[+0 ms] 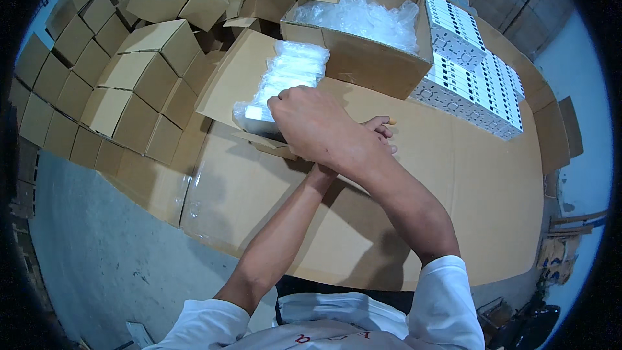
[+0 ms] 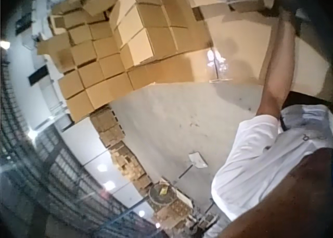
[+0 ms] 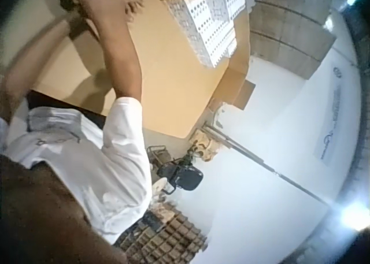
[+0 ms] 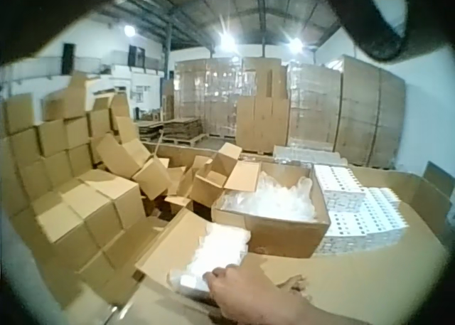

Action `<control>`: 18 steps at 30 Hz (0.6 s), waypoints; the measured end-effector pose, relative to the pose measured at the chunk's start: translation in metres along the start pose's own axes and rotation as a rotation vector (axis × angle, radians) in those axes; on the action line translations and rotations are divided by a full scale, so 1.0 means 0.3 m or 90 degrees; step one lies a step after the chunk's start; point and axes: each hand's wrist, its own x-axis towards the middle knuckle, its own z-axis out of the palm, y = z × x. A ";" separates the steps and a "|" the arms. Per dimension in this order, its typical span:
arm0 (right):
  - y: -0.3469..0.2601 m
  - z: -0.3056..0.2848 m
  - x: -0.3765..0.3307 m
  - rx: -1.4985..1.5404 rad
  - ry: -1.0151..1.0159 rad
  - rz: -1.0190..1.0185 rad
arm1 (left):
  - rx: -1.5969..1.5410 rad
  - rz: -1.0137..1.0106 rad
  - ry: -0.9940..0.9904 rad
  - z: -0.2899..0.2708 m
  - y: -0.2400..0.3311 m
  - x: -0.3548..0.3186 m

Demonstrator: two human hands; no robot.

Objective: The person is putting small white boxes into plastic bags and then placing them into larger cardboard shipping boxes.

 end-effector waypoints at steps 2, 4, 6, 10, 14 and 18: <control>-0.002 0.005 0.000 0.018 0.019 -0.009 | 0.017 -0.002 0.015 -0.011 -0.030 0.002; -0.047 0.000 0.022 0.027 0.016 -0.030 | 0.007 0.088 0.065 -0.079 -0.176 0.010; -0.035 0.008 0.020 0.025 0.007 -0.022 | 0.031 0.060 0.065 -0.047 -0.127 0.021; -0.032 0.056 0.020 0.046 -0.035 0.009 | 0.280 0.000 0.087 -0.003 -0.032 0.044; -0.019 0.139 0.002 0.035 0.024 -0.009 | 0.328 0.020 0.089 0.003 -0.029 0.050; 0.010 0.149 -0.015 0.061 0.106 -0.075 | 0.315 0.022 0.096 0.006 -0.028 0.056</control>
